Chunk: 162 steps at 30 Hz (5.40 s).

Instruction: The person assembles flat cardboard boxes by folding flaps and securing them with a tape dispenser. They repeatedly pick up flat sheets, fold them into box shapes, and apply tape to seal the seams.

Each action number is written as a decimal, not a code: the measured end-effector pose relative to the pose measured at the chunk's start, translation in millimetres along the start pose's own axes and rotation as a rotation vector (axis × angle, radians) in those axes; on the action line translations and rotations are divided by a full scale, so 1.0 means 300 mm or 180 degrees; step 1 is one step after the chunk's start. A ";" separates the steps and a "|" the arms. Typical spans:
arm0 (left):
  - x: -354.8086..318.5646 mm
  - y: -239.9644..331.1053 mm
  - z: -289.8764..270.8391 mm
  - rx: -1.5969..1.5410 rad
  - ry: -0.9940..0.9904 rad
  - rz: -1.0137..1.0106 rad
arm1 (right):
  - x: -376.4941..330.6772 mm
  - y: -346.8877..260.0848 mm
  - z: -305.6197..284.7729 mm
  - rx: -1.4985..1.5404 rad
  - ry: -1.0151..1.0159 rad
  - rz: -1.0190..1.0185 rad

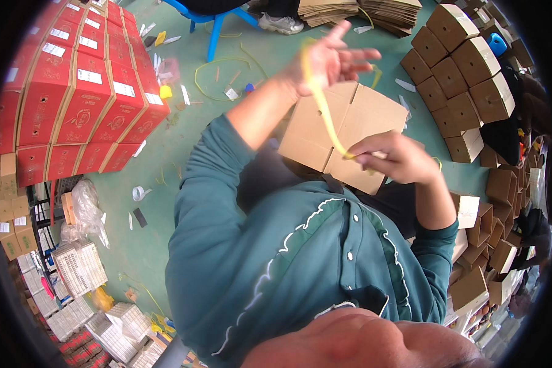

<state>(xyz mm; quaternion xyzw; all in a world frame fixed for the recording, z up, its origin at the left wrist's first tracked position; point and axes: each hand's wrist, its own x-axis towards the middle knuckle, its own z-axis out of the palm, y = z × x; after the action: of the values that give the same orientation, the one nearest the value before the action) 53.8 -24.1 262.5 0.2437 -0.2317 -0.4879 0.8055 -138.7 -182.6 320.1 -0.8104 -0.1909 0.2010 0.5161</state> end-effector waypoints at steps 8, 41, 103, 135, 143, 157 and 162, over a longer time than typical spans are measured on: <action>-0.371 0.304 -0.233 0.1602 0.2023 0.1263 | -0.042 0.485 0.207 -0.0094 0.0482 0.1161; -0.463 0.040 -0.541 0.3273 0.2445 -0.1740 | -0.201 1.126 0.267 0.1012 0.4060 0.2416; -0.226 -0.307 0.082 0.6228 0.0238 0.2947 | -0.321 0.168 0.120 0.0740 0.1850 -0.0362; 0.096 -0.252 0.237 0.5720 -0.1241 0.3387 | -0.359 0.076 0.041 -0.1163 0.1357 0.0465; -0.043 -0.187 0.384 0.4757 -0.2414 0.2375 | -0.523 0.132 -0.070 -0.1072 0.2681 0.1450; -0.160 -0.262 0.422 0.4417 -0.3342 0.1476 | -0.453 0.132 -0.072 -0.1205 0.3198 0.1866; -0.206 -0.185 0.419 0.4849 -0.3099 0.0496 | -0.420 0.001 0.043 -0.1288 0.2608 0.1695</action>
<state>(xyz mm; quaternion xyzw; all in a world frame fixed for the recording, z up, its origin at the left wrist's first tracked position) -86.1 -11.9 317.1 0.4610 -0.8223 -0.1958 0.2700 -252.2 -238.0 331.0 -0.9264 0.2039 -0.0489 0.3127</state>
